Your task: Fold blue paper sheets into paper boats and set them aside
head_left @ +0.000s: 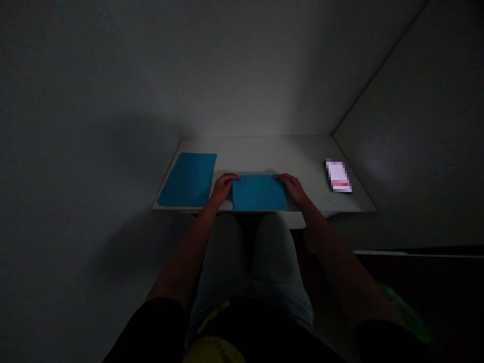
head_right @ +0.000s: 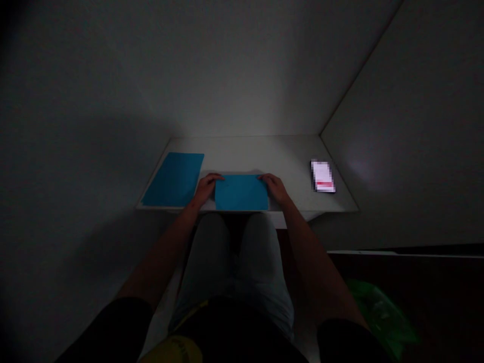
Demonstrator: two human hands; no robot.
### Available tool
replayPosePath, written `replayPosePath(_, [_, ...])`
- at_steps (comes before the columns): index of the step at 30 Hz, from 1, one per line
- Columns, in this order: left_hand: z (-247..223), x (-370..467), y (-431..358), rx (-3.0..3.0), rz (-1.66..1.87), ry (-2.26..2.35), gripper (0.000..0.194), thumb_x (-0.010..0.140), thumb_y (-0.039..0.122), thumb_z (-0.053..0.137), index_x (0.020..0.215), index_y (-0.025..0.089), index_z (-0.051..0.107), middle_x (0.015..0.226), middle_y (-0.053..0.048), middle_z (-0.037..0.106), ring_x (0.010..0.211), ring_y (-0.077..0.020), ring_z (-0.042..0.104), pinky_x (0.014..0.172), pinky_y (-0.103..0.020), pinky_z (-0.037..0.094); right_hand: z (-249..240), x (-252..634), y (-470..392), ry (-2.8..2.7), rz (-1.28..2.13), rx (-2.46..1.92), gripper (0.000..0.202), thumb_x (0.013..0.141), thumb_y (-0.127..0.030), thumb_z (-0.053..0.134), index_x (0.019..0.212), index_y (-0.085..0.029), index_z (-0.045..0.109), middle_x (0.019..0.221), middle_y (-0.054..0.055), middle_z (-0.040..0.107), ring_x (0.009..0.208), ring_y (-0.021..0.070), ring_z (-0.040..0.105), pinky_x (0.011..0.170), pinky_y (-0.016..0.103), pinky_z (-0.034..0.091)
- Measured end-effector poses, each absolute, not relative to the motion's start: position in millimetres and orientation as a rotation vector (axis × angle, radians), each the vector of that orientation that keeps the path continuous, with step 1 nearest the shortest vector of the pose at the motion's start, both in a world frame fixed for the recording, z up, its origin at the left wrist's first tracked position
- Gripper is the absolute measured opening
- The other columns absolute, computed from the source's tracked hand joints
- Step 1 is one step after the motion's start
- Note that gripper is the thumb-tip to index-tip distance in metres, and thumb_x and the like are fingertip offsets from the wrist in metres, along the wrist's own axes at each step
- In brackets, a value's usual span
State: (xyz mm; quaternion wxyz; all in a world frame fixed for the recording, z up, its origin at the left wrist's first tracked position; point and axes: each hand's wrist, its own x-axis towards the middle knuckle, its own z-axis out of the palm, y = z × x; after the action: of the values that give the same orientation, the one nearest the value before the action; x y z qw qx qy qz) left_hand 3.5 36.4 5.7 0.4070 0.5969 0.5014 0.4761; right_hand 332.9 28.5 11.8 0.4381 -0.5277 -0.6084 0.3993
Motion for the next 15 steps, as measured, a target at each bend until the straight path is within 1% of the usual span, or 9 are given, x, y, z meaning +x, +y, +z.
replayPosePath(3, [4, 5, 37, 1.479, 1.224, 1.306, 0.029, 0.091, 0.018, 0.055, 0.098, 0.022, 0.083, 0.118, -0.007, 0.076, 0.117, -0.0244, 0.069, 0.115, -0.042, 0.051, 11, 332, 27, -1.605, 0.983, -1.343, 0.050, 0.085, -0.064, 0.070, 0.110, -0.022, 0.080, 0.078, 0.003, 0.069, 0.071, 0.0211, 0.058, 0.068, 0.035, 0.052])
replayPosePath(5, [3, 7, 37, 1.443, 1.280, 1.342, 0.032, 0.095, 0.019, 0.051, 0.105, 0.022, 0.081, 0.122, -0.008, 0.074, 0.122, -0.0246, 0.066, 0.117, -0.043, 0.049, 8, 333, 27, -1.639, 0.950, -1.340, 0.053, 0.085, -0.064, 0.072, 0.117, -0.023, 0.079, 0.081, 0.003, 0.070, 0.073, 0.0215, 0.060, 0.069, 0.036, 0.053])
replayPosePath(7, [2, 10, 36, 1.460, 1.342, 1.378, 0.030, 0.098, 0.023, 0.051, 0.110, 0.022, 0.079, 0.130, -0.009, 0.070, 0.131, -0.0255, 0.062, 0.120, -0.044, 0.046, 6, 333, 28, -1.660, 0.902, -1.336, 0.052, 0.086, -0.062, 0.072, 0.120, -0.024, 0.078, 0.094, 0.005, 0.074, 0.080, 0.0230, 0.063, 0.075, 0.039, 0.056])
replayPosePath(10, [4, 19, 30, 1.645, 1.328, 1.430, 0.025, 0.097, 0.032, 0.065, 0.118, 0.023, 0.077, 0.141, -0.012, 0.064, 0.141, -0.0286, 0.054, 0.127, -0.046, 0.038, 1, 333, 31, -1.726, 0.804, -1.331, 0.047, 0.090, -0.059, 0.070, 0.123, -0.027, 0.077, 0.113, 0.008, 0.075, 0.095, 0.0270, 0.067, 0.088, 0.044, 0.058])
replayPosePath(12, [6, 29, 22, 1.843, 1.225, 1.424, 0.030, 0.096, 0.037, 0.070, 0.124, 0.025, 0.076, 0.146, -0.012, 0.063, 0.147, -0.0314, 0.049, 0.132, -0.051, 0.031, -2, 333, 33, -1.790, 0.691, -1.309, 0.044, 0.093, -0.058, 0.067, 0.124, -0.028, 0.077, 0.126, 0.011, 0.072, 0.112, 0.0307, 0.066, 0.100, 0.048, 0.056])
replayPosePath(14, [6, 41, 13, 2.031, 1.094, 1.378, 0.036, 0.098, 0.038, 0.068, 0.132, 0.026, 0.073, 0.154, -0.012, 0.061, 0.155, -0.0338, 0.042, 0.134, -0.055, 0.023, -4, 332, 34, -1.849, 0.544, -1.303, 0.044, 0.096, -0.058, 0.065, 0.125, -0.027, 0.077, 0.139, 0.013, 0.066, 0.129, 0.0333, 0.060, 0.111, 0.052, 0.051])
replayPosePath(15, [6, 47, 9, 2.101, 1.035, 1.354, 0.040, 0.099, 0.039, 0.067, 0.137, 0.026, 0.071, 0.157, -0.011, 0.059, 0.158, -0.0347, 0.038, 0.135, -0.057, 0.020, -5, 331, 34, -1.875, 0.471, -1.315, 0.045, 0.097, -0.058, 0.064, 0.126, -0.026, 0.077, 0.144, 0.014, 0.062, 0.134, 0.0341, 0.058, 0.114, 0.054, 0.048])
